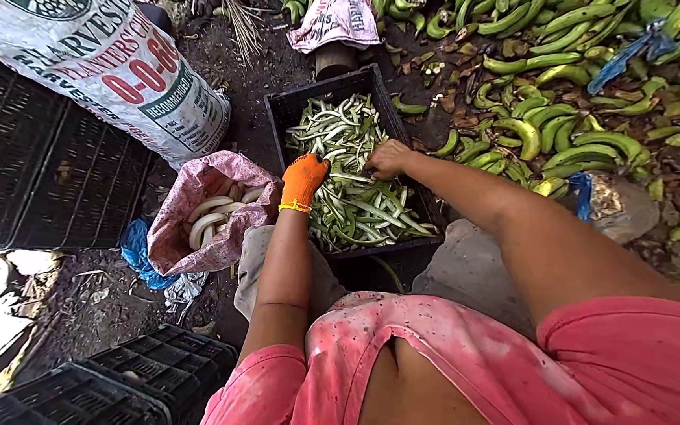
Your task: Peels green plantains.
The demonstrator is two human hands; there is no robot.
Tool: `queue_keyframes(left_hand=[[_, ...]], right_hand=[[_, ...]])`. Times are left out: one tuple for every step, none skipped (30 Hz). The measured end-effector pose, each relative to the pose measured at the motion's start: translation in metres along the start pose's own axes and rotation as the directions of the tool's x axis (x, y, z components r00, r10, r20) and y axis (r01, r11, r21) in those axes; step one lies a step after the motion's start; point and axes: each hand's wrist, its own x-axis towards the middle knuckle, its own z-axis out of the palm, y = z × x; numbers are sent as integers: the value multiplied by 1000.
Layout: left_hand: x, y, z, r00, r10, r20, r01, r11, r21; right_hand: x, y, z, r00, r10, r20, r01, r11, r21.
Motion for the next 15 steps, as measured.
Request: queue_keyframes(left_hand=[[4,0,7,1000,-16,14,15,1000,16],[8,1,16,999,-38,26,37,998,42],[12,2,24,997,-61,42,58,996,65],[15,3,33,996,-75,54,70,994,83],[19,3,41,995,-80,59,74,992,100],[23,5,47,995,-81,65,74,991,107],[25,8,51,995,-81,64,74,992,104],[29,11,55,995,-80,52,74,992,105],[33,13,60,996,-82,37,77,990,117],[37,14,64,996,-86,28,82,987,137],[41,16,68,995,-91,30,85,983,162],[44,18,73,995,-92,39,83,978,189],[47,20,80,996,-82,45,71,975,213],[52,22,88,998,-56,40,45,971,235],[57,23,98,1000,-16,17,11,968,252]], right_hand=[[-5,-3,-2,998,-57,-14,57,998,-20],[-10,-6,-4,994,-107,-31,105,993,-49],[-17,-9,-5,986,-155,-58,151,985,-81],[-23,-11,-6,975,-202,-89,192,975,-110],[-30,-14,-10,966,-238,-98,224,966,-131],[-36,-18,-14,959,-266,-102,250,957,-148],[-44,-21,-19,957,-276,-88,260,952,-162],[-53,-24,-27,964,-258,-56,246,955,-168],[-63,-28,-36,977,-214,-22,208,964,-164],[-74,-32,-49,991,-136,19,137,979,-148],[-86,-35,-62,998,-27,57,35,990,-140],[-98,-38,-75,991,100,84,-88,987,-135],[-111,-40,-88,969,226,100,-215,971,-108],[-126,-40,-100,934,342,106,-337,939,-68],[-141,-39,-109,897,433,89,-433,901,-12]])
